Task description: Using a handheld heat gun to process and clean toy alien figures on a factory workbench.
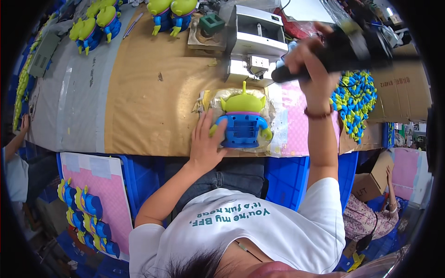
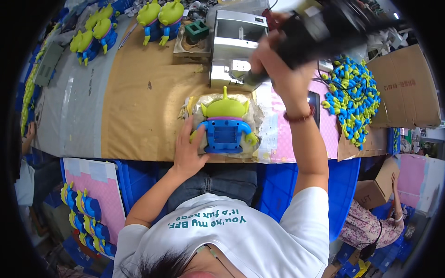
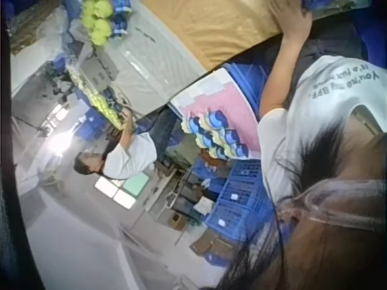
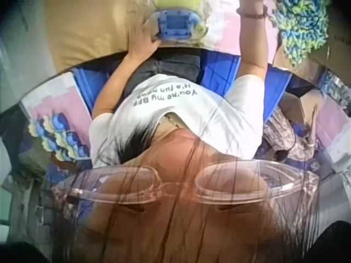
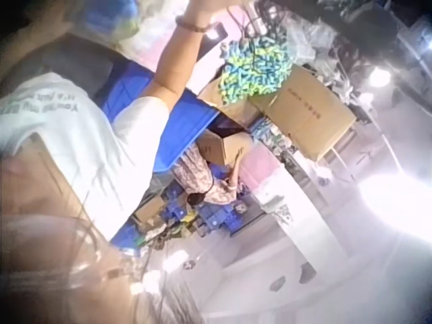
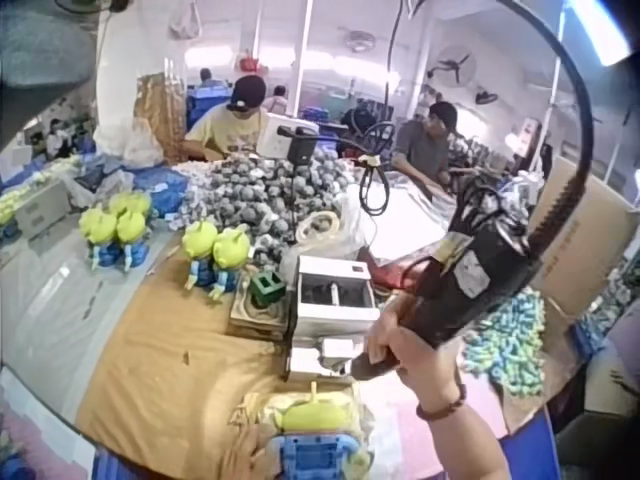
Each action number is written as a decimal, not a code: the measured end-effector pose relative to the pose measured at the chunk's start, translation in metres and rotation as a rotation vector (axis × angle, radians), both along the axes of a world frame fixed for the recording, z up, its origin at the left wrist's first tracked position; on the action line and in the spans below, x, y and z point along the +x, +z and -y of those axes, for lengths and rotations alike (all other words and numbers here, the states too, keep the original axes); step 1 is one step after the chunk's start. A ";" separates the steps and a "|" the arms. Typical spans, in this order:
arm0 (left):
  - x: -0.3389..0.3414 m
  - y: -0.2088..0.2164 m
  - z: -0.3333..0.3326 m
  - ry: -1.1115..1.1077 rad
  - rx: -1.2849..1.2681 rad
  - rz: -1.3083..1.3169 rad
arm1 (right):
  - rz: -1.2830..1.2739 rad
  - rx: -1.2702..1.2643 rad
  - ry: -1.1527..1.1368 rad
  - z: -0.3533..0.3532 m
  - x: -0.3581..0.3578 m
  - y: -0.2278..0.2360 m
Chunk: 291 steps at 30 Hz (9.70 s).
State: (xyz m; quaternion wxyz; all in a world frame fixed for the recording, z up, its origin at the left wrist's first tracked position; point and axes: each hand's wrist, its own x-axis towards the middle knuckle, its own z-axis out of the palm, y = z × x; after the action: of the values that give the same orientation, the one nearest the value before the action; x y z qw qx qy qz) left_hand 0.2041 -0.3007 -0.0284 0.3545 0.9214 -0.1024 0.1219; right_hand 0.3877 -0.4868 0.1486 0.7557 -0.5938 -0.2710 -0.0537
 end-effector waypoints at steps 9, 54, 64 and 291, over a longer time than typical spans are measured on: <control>-0.004 -0.044 -0.007 0.003 -0.075 0.187 | -0.243 -0.096 -0.196 -0.042 0.040 -0.043; -0.006 -0.038 -0.016 -0.045 -0.121 0.097 | 0.145 -0.081 0.693 -0.048 -0.046 -0.052; -0.006 -0.035 -0.012 -0.034 -0.100 0.115 | 0.144 -0.328 0.604 -0.037 -0.050 -0.043; 0.151 0.075 0.123 -0.233 -1.455 -1.182 | -0.570 0.245 -0.051 0.163 -0.133 -0.080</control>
State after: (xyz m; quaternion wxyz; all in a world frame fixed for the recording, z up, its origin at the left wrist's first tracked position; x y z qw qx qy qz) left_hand 0.3555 -0.4234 0.0469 0.8469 0.3703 0.1037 -0.3673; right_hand 0.2549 -0.6501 0.0687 0.8656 -0.4960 -0.0249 0.0637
